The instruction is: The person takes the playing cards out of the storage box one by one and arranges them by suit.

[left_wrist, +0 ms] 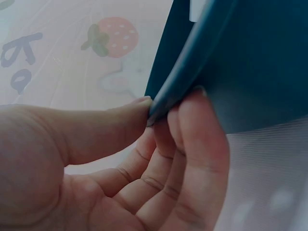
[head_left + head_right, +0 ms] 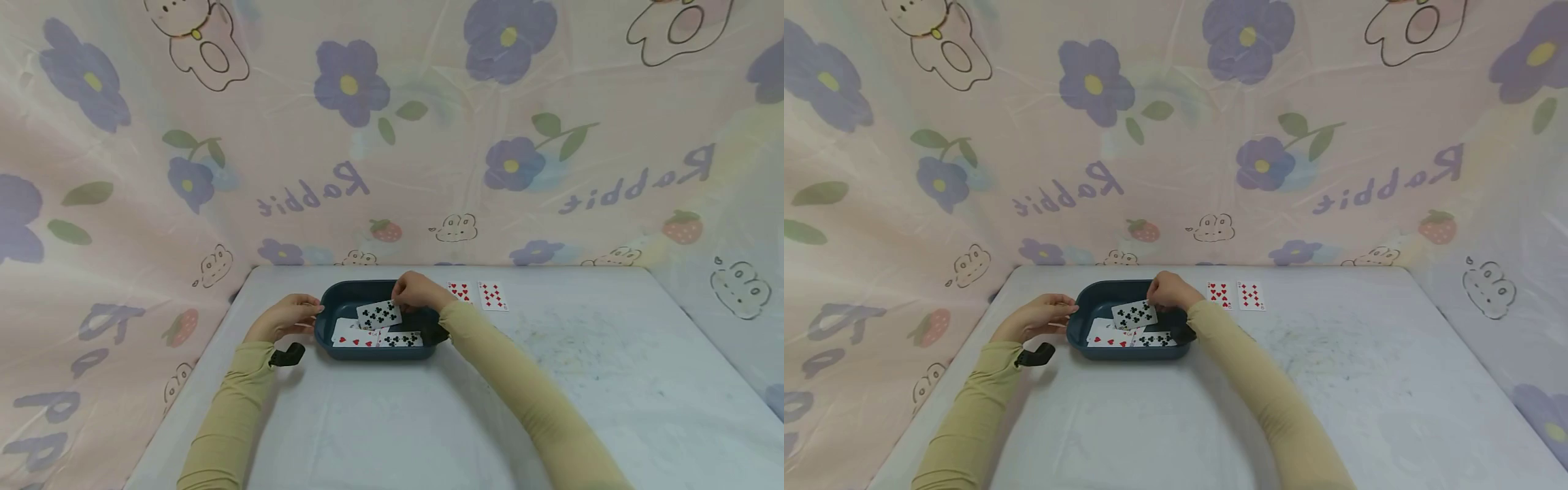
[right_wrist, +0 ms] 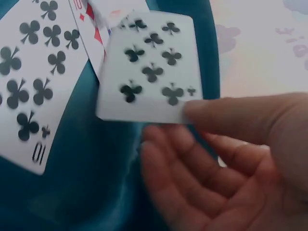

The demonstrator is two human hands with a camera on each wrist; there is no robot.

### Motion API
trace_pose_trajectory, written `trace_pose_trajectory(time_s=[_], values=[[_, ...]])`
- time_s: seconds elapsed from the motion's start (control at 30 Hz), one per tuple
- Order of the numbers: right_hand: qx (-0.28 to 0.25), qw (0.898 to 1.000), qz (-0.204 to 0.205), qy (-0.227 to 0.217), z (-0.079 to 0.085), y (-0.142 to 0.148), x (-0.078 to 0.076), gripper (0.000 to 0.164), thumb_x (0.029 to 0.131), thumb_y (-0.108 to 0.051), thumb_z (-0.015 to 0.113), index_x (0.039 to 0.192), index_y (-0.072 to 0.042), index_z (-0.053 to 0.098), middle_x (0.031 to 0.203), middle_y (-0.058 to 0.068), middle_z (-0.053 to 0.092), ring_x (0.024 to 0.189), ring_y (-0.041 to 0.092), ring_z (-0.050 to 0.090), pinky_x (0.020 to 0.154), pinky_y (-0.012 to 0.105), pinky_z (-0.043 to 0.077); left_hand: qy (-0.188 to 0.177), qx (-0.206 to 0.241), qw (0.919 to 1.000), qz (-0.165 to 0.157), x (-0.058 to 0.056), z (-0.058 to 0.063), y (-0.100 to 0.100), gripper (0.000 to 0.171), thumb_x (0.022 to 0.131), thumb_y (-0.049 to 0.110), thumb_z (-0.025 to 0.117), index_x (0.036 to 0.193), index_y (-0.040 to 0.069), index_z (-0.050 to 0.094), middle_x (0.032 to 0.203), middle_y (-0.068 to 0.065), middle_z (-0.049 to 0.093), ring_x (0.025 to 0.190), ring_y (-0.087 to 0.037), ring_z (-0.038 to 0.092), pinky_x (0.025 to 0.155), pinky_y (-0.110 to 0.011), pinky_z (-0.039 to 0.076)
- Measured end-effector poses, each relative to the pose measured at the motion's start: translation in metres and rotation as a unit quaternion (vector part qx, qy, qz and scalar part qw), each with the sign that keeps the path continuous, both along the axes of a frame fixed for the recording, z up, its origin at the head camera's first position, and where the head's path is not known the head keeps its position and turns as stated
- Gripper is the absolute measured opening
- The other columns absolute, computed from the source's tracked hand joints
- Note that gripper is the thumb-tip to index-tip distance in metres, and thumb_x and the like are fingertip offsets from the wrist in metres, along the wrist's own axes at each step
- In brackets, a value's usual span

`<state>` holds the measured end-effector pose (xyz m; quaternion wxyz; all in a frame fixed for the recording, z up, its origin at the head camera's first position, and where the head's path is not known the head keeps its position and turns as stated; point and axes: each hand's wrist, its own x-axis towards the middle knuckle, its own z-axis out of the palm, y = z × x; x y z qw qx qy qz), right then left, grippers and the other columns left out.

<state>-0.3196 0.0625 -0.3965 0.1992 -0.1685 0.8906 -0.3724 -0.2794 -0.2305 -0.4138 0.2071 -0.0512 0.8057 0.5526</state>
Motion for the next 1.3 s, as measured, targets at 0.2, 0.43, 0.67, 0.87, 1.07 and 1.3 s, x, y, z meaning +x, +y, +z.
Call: trace_pose_trajectory(time_s=[0.2,0.43,0.67,0.87,1.07,1.3], values=[[-0.066,0.997,0.016,0.03,0.006,0.018,0.001,0.006,0.091,-0.003,0.062,0.095,0.003,0.06,0.086,0.011,0.061,0.08,0.029,0.065,0.075,0.041,0.054,0.001,0.003,1.0,0.001,0.001,0.0,0.0,0.029,0.098,0.016,0.055,0.118,-0.005,0.049,0.108,-0.018,0.057,0.083,-0.021,0.06,0.07,-0.031,0.053],[-0.168,0.986,0.008,0.01,0.005,0.047,0.0,0.008,0.091,0.0,0.06,0.097,0.005,0.057,0.088,0.016,0.061,0.085,0.034,0.066,0.08,0.051,0.052,0.0,0.008,1.0,-0.002,0.0,-0.001,-0.005,0.033,0.098,0.017,0.056,0.12,-0.006,0.048,0.111,-0.02,0.056,0.09,-0.026,0.059,0.072,-0.031,0.053],[-0.227,0.972,-0.05,-0.012,-0.002,0.075,0.005,0.012,0.091,0.0,0.062,0.099,0.006,0.055,0.091,0.017,0.059,0.085,0.03,0.068,0.078,0.043,0.054,0.0,0.015,0.9999,-0.005,0.001,0.001,-0.009,0.036,0.098,0.017,0.056,0.122,-0.007,0.047,0.112,-0.021,0.055,0.086,-0.021,0.058,0.073,-0.032,0.053],[-0.262,0.961,-0.078,-0.036,-0.004,0.101,0.01,0.016,0.093,-0.004,0.061,0.104,0.006,0.055,0.095,0.018,0.068,0.09,0.029,0.067,0.088,0.052,0.047,0.004,0.018,0.9998,-0.009,0.003,0.003,-0.006,0.035,0.099,0.015,0.054,0.123,-0.009,0.046,0.112,-0.022,0.054,0.087,-0.023,0.058,0.073,-0.032,0.053],[-0.293,0.95,-0.103,-0.04,-0.014,0.128,0.015,0.019,0.093,-0.006,0.062,0.105,0.006,0.055,0.096,0.017,0.069,0.091,0.026,0.068,0.087,0.044,0.05,0.001,0.014,0.9999,-0.003,0.002,0.002,-0.002,0.032,0.098,0.015,0.056,0.12,-0.007,0.048,0.11,-0.021,0.056,0.085,-0.022,0.058,0.073,-0.033,0.053],[-0.315,0.938,-0.136,-0.049,-0.023,0.164,0.028,0.027,0.098,-0.01,0.056,0.113,0.011,0.051,0.105,0.016,0.064,0.1,0.022,0.065,0.093,0.041,0.046,-0.004,0.002,1.0,0.007,0.001,-0.001,0.0,0.032,0.098,0.016,0.057,0.12,-0.006,0.05,0.111,-0.021,0.057,0.086,-0.023,0.059,0.076,-0.034,0.053]])
